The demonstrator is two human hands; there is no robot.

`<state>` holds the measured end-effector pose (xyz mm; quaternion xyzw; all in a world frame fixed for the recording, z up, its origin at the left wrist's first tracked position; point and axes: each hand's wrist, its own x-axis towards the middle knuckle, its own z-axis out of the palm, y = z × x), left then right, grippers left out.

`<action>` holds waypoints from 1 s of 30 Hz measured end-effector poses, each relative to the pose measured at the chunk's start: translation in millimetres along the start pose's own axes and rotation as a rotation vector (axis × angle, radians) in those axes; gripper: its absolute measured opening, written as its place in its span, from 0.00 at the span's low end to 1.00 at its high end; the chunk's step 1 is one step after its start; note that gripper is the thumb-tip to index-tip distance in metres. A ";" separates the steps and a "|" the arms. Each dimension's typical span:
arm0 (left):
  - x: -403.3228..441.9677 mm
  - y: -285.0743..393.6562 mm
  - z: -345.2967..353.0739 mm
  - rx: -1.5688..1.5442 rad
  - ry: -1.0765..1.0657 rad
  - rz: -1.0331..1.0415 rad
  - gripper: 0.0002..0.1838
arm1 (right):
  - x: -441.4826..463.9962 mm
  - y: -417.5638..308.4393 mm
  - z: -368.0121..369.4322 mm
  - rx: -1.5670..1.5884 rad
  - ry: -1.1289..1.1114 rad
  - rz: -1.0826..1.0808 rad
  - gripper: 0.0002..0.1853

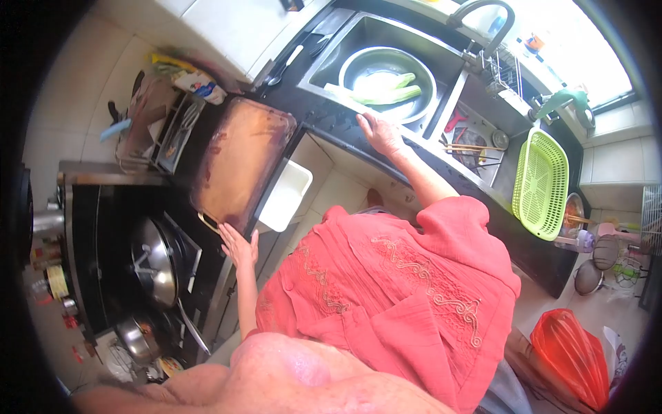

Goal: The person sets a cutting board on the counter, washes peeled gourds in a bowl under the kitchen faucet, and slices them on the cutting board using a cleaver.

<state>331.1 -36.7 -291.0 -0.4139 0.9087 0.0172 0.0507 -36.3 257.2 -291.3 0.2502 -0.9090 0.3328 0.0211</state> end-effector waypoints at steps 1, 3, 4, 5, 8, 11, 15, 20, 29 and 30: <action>-1.3 0.0 -3.1 0.012 -0.028 -0.007 0.53 | 3.4 0.1 -3.8 0.053 0.009 0.022 0.19; 3.3 5.5 -8.9 0.022 -0.076 -0.015 0.53 | 20.8 13.6 -3.5 0.076 0.099 0.014 0.18; 2.9 5.9 -12.7 0.034 -0.113 -0.024 0.53 | 26.8 14.4 -9.0 0.084 0.098 0.029 0.17; 3.9 6.0 -14.8 0.049 -0.124 -0.006 0.54 | 33.9 19.1 -11.3 0.085 0.102 0.022 0.16; 8.2 0.0 -19.7 0.086 -0.133 0.045 0.54 | 48.3 30.3 -10.4 0.103 0.147 -0.029 0.12; 13.8 4.1 -32.7 0.102 -0.279 -0.018 0.53 | 58.1 37.3 -18.4 0.118 0.066 -0.044 0.11; 31.3 3.9 -48.5 0.063 -0.383 -0.047 0.48 | 64.8 55.0 -25.5 0.122 0.057 -0.013 0.12; 75.1 45.0 -92.0 0.142 -0.428 0.008 0.37 | 49.5 84.9 -45.2 0.070 0.173 0.012 0.12; 121.5 128.6 -121.7 -0.312 0.063 0.664 0.29 | -59.8 99.0 -106.7 -0.129 0.308 0.293 0.12; 122.8 127.1 -122.2 -0.366 0.091 0.716 0.29 | -73.1 94.8 -109.7 -0.164 0.329 0.324 0.12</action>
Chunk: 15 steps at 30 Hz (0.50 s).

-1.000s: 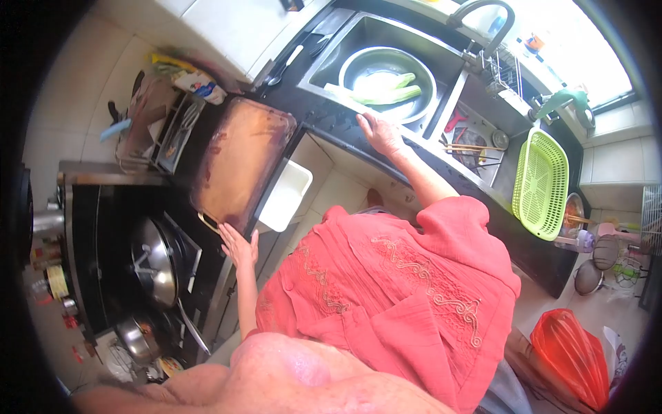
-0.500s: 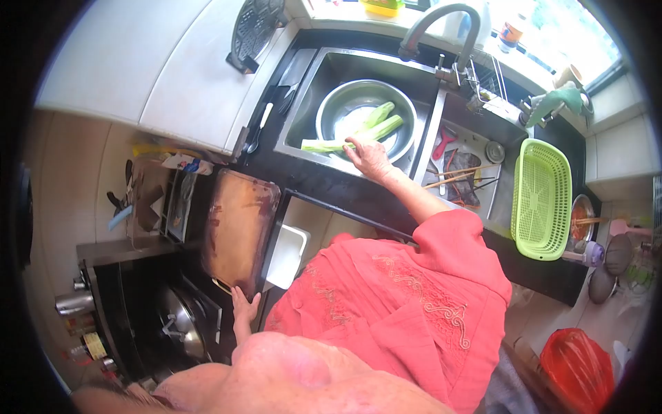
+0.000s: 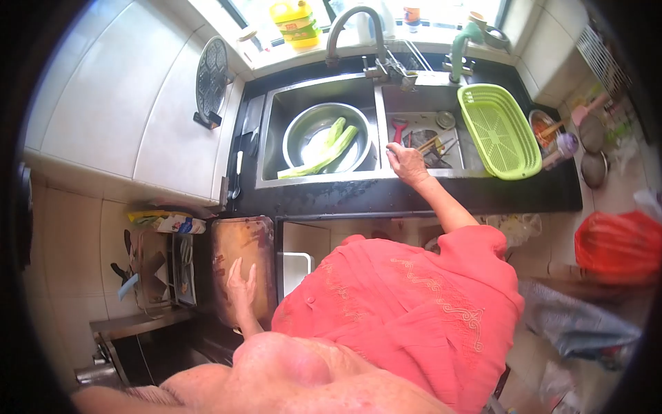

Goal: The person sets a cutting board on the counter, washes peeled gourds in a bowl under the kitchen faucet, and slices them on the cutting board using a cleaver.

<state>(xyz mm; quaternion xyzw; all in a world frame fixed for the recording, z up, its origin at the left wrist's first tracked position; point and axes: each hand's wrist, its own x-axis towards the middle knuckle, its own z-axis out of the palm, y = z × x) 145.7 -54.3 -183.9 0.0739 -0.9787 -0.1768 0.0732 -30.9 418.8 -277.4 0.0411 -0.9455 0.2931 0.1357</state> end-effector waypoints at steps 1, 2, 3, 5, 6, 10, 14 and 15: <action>0.9 -5.5 1.7 -0.011 -0.007 0.025 0.29 | -12.3 0.2 -7.2 0.008 0.019 0.012 0.11; 1.7 -11.4 6.3 -0.026 -0.022 0.008 0.27 | -24.2 -0.6 -13.5 -0.011 0.035 0.031 0.11; 1.5 -16.4 11.0 -0.043 -0.040 -0.011 0.26 | -37.8 -2.3 -20.9 -0.021 0.047 0.028 0.10; 6.6 -23.9 19.5 -0.094 -0.050 -0.010 0.25 | -62.0 -5.9 -34.5 -0.023 0.064 0.062 0.10; 8.6 -24.0 20.5 -0.121 -0.052 -0.035 0.24 | -73.0 -7.8 -41.8 -0.041 0.074 0.076 0.10; 21.1 -12.0 25.0 -0.164 -0.016 0.042 0.23 | -102.3 -5.5 -61.5 -0.108 0.061 0.165 0.10; 31.0 2.5 28.4 -0.260 0.005 0.087 0.24 | -88.6 0.1 -55.8 -0.103 0.112 0.171 0.10; 35.0 3.2 27.9 -0.256 -0.010 0.092 0.23 | -78.2 -5.4 -53.8 -0.064 0.095 0.169 0.10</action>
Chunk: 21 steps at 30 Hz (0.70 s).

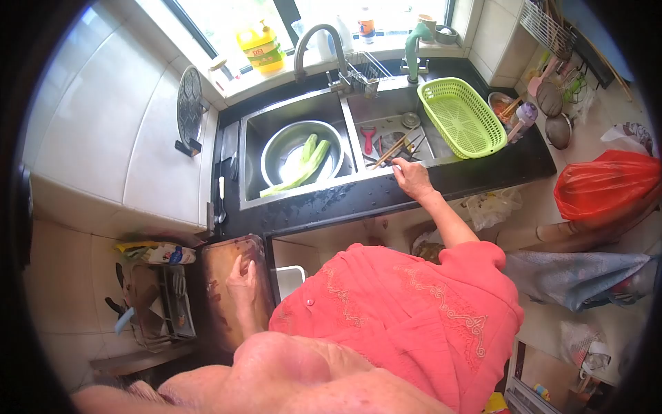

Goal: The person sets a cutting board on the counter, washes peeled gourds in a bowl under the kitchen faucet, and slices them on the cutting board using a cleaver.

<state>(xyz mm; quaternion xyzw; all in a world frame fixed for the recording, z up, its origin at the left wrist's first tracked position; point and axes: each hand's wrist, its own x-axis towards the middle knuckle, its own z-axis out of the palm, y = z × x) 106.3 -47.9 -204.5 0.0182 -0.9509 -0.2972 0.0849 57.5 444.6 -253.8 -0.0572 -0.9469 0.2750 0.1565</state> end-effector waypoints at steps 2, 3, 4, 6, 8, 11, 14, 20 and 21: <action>7.8 -4.6 -3.9 0.024 0.008 -0.013 0.23 | 16.5 -11.4 11.7 0.074 0.006 -0.045 0.09; 14.0 -3.6 -3.1 0.031 0.013 -0.035 0.23 | 25.1 -6.9 26.4 0.101 0.009 -0.089 0.09; 20.3 3.6 -4.5 0.038 0.015 -0.030 0.23 | 32.3 -8.8 34.0 0.132 -0.001 -0.104 0.09; 32.0 20.0 -9.4 0.082 0.008 -0.056 0.23 | 46.0 -8.4 47.6 0.160 -0.025 -0.145 0.10; 44.7 28.7 2.8 0.057 0.022 -0.041 0.23 | 58.0 -2.3 55.7 0.153 -0.048 -0.154 0.10; 66.8 57.2 23.7 0.064 0.019 -0.040 0.23 | 75.5 5.7 64.9 0.171 -0.058 -0.190 0.10; 91.4 76.0 50.9 0.110 -0.028 0.042 0.23 | 84.6 11.3 76.8 0.256 -0.100 -0.171 0.09; 148.0 97.8 112.1 0.200 -0.092 0.269 0.27 | 92.4 10.8 92.5 0.319 -0.072 -0.201 0.10; 160.5 95.9 120.8 0.297 -0.112 0.306 0.28 | 95.7 11.0 92.9 0.324 0.008 -0.209 0.11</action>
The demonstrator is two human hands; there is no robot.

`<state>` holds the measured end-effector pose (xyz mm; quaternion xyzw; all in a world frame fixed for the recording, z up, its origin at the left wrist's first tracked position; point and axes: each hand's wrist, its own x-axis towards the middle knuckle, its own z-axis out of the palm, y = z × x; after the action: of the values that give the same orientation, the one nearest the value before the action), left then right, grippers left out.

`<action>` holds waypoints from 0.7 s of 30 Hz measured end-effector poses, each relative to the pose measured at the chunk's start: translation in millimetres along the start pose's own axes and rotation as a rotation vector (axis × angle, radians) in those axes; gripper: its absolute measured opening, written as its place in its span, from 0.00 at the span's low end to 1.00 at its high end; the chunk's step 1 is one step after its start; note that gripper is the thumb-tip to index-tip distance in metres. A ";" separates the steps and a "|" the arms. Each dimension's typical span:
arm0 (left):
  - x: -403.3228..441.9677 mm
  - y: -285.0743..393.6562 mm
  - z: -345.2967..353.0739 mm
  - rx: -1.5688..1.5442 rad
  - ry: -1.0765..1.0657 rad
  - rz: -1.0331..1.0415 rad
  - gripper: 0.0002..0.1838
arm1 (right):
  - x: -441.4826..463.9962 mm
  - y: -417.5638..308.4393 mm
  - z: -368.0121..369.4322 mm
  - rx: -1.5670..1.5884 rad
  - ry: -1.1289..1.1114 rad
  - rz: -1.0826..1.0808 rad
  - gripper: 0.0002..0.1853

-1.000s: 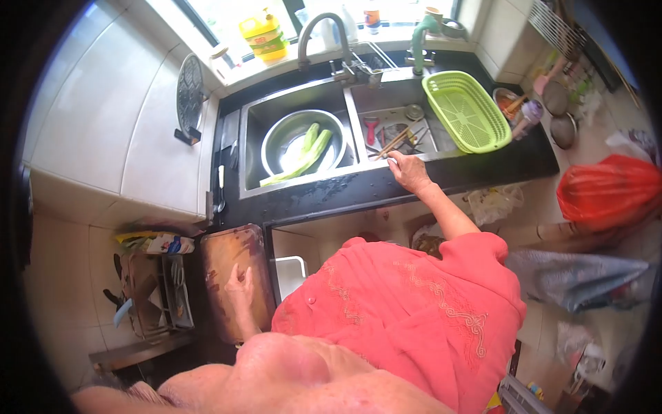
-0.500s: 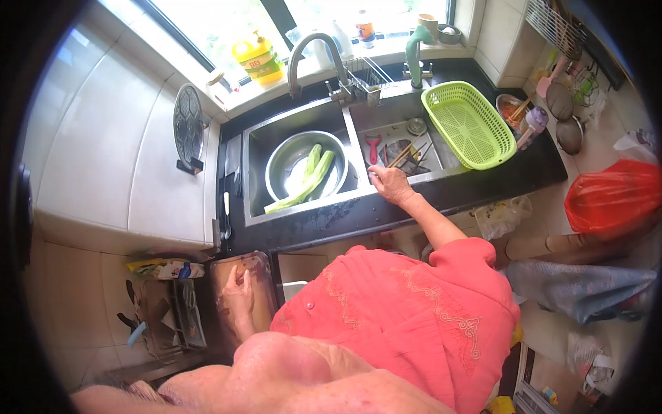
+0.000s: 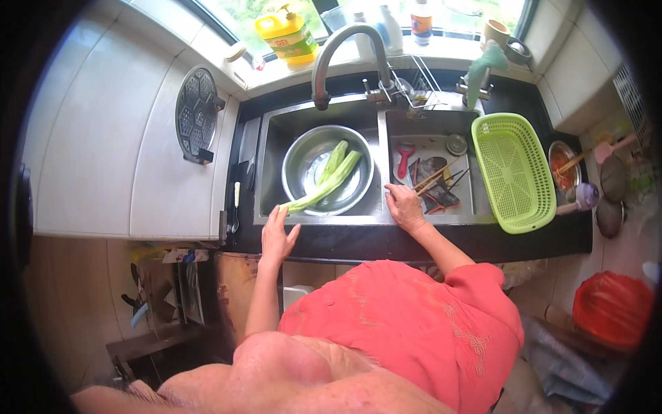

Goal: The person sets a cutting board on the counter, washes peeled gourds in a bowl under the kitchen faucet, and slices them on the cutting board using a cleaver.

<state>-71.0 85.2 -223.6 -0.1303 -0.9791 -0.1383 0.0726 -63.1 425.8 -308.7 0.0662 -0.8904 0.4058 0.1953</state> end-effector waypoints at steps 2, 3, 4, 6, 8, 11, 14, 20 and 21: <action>27.2 -10.0 18.1 0.090 -0.023 0.034 0.29 | 4.0 1.1 -5.5 0.001 -0.037 0.051 0.13; 39.9 -17.3 28.0 0.069 -0.036 0.032 0.29 | 4.4 0.5 -8.0 -0.024 -0.020 0.062 0.12; 52.5 -26.0 39.3 0.048 -0.051 0.033 0.29 | 3.2 0.8 -8.6 -0.049 -0.003 0.076 0.12; 79.2 -39.8 74.8 -0.054 -0.145 0.024 0.30 | -5.0 4.7 -8.8 -0.056 -0.029 0.103 0.11; 81.4 -42.0 98.4 -0.154 -0.241 0.030 0.30 | -17.6 3.4 -8.4 -0.095 -0.045 0.129 0.11; 97.7 -36.8 120.1 0.210 -0.671 -0.091 0.30 | -41.8 4.3 -5.1 -0.164 0.003 0.136 0.09; 104.0 -46.8 140.3 0.283 -0.802 -0.042 0.29 | -53.6 -3.5 -19.0 -0.187 0.019 0.205 0.08; 111.2 -55.2 125.1 0.547 -0.865 -0.028 0.19 | -56.1 -3.1 -17.2 -0.148 0.060 0.195 0.08; 110.7 -56.5 123.5 0.527 -0.878 -0.074 0.18 | -54.1 -7.3 -18.3 -0.139 0.050 0.234 0.07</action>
<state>-205.5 94.6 -335.6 -0.1188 -0.9229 0.1784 -0.3198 -6.2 432.5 -314.4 -0.0620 -0.9128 0.3646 0.1731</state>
